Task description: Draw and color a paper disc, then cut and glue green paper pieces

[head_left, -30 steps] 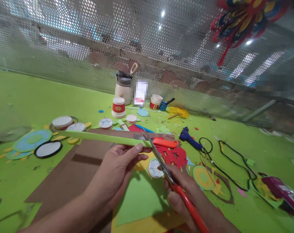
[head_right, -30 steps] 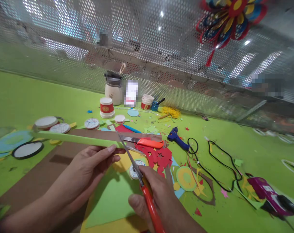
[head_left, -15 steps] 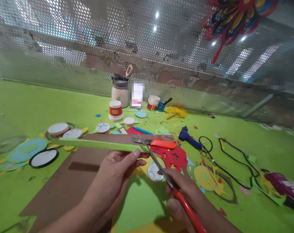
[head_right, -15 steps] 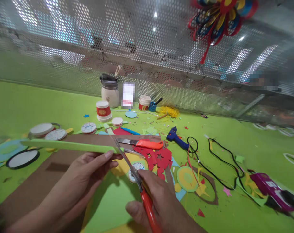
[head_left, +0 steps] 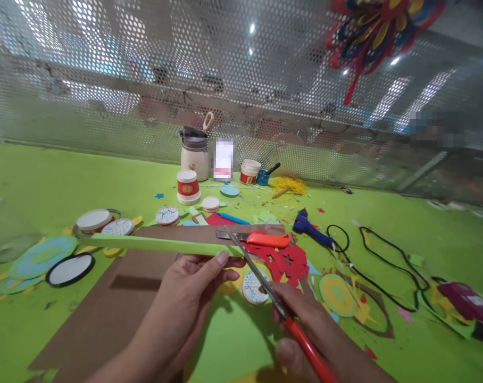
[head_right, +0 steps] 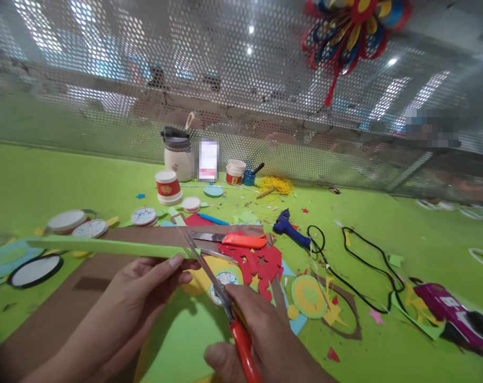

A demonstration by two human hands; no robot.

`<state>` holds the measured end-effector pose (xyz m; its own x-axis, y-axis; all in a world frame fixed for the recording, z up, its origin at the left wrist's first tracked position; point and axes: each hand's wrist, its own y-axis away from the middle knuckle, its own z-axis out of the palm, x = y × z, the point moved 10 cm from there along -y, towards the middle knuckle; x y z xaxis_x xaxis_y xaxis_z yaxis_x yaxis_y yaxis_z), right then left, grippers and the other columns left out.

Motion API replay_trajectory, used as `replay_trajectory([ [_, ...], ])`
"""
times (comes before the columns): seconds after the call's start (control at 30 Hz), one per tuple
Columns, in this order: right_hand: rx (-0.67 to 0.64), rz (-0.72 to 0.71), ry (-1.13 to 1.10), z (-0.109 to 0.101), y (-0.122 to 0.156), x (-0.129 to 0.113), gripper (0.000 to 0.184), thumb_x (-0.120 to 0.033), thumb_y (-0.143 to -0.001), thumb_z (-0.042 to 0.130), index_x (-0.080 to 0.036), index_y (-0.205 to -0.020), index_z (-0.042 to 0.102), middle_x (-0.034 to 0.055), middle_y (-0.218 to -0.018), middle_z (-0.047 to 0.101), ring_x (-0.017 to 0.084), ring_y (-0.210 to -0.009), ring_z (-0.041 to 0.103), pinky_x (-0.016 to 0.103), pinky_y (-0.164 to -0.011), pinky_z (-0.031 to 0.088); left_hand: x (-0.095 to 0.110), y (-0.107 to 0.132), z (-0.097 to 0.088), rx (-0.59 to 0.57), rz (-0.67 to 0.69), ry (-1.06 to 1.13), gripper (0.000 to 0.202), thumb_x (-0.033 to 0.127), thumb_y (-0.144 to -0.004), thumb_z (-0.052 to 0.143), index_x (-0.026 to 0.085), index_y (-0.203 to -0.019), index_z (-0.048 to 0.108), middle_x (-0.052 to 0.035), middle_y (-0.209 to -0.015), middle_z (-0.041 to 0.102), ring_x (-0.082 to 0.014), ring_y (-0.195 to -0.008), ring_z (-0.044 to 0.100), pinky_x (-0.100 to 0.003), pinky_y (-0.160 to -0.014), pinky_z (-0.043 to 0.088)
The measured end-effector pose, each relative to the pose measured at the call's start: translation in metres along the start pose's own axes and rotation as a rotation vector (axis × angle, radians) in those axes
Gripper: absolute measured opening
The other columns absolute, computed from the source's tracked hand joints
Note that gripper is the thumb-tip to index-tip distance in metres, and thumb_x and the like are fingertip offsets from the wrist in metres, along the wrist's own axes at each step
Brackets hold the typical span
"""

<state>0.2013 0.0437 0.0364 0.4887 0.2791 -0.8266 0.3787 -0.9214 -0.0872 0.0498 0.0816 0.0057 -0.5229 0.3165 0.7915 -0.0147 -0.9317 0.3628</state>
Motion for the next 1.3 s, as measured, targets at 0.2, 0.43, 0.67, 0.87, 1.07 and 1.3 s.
replay_trajectory([
  [0.2, 0.021, -0.026, -0.008, -0.001, 0.003, 0.000, 0.063, -0.075, -0.086, 0.044, -0.020, -0.110, 0.062, 0.0032, -0.086, 0.061, 0.017, -0.074, 0.054, 0.027, -0.066, 0.041, -0.001, 0.000, 0.000, 0.004, -0.003, 0.006, 0.011, 0.018, -0.070, 0.082, 0.011, -0.075, 0.075, -0.0086, -0.073, 0.077, -0.0138, -0.061, 0.069, -0.020, -0.059, 0.058],
  [0.43, -0.003, -0.016, 0.019, 0.000, 0.003, 0.003, 0.055, -0.068, -0.088, 0.049, -0.021, -0.113, 0.061, 0.0029, -0.083, 0.063, 0.016, -0.069, 0.055, 0.027, -0.065, 0.043, -0.001, -0.002, 0.002, -0.024, 0.010, 0.009, 0.012, 0.017, -0.068, 0.083, 0.010, -0.070, 0.073, -0.0116, -0.077, 0.077, -0.0198, -0.069, 0.072, -0.026, -0.065, 0.060],
  [0.67, 0.044, -0.055, 0.053, -0.007, 0.005, -0.010, 0.056, -0.070, -0.092, 0.037, -0.022, -0.110, 0.060, 0.0042, -0.080, 0.062, 0.019, -0.070, 0.058, 0.029, -0.064, 0.043, -0.003, -0.003, 0.001, -0.013, -0.008, 0.013, 0.007, 0.014, -0.071, 0.079, 0.012, -0.077, 0.074, -0.0133, -0.086, 0.078, -0.0248, -0.077, 0.075, -0.029, -0.067, 0.061],
  [0.87, -0.060, -0.007, -0.044, 0.003, 0.000, 0.002, 0.058, -0.071, -0.088, 0.043, -0.019, -0.109, 0.058, 0.0011, -0.077, 0.054, 0.014, -0.063, 0.046, 0.025, -0.056, 0.037, -0.005, -0.001, 0.005, -0.035, -0.050, 0.022, 0.014, 0.017, -0.073, 0.078, 0.011, -0.084, 0.074, -0.0165, -0.093, 0.078, -0.0276, -0.077, 0.075, -0.035, -0.070, 0.062],
  [1.07, -0.044, 0.031, -0.045, 0.005, 0.001, 0.008, 0.073, -0.081, -0.083, 0.035, -0.018, -0.111, 0.059, 0.0013, -0.074, 0.053, 0.014, -0.063, 0.047, 0.026, -0.056, 0.036, -0.007, 0.003, 0.011, -0.078, -0.066, 0.070, 0.010, 0.017, -0.071, 0.079, 0.010, -0.073, 0.071, -0.0160, -0.085, 0.078, -0.0250, -0.066, 0.074, -0.034, -0.061, 0.061],
  [1.3, -0.034, 0.000, 0.038, 0.006, 0.001, 0.005, 0.073, -0.080, -0.086, 0.028, -0.019, -0.113, 0.057, 0.0020, -0.075, 0.056, 0.016, -0.063, 0.051, 0.028, -0.058, 0.040, -0.005, 0.005, 0.010, -0.065, -0.049, 0.102, 0.015, 0.014, -0.075, 0.077, 0.009, -0.089, 0.074, -0.0162, -0.096, 0.077, -0.0263, -0.090, 0.074, -0.033, -0.079, 0.060],
])
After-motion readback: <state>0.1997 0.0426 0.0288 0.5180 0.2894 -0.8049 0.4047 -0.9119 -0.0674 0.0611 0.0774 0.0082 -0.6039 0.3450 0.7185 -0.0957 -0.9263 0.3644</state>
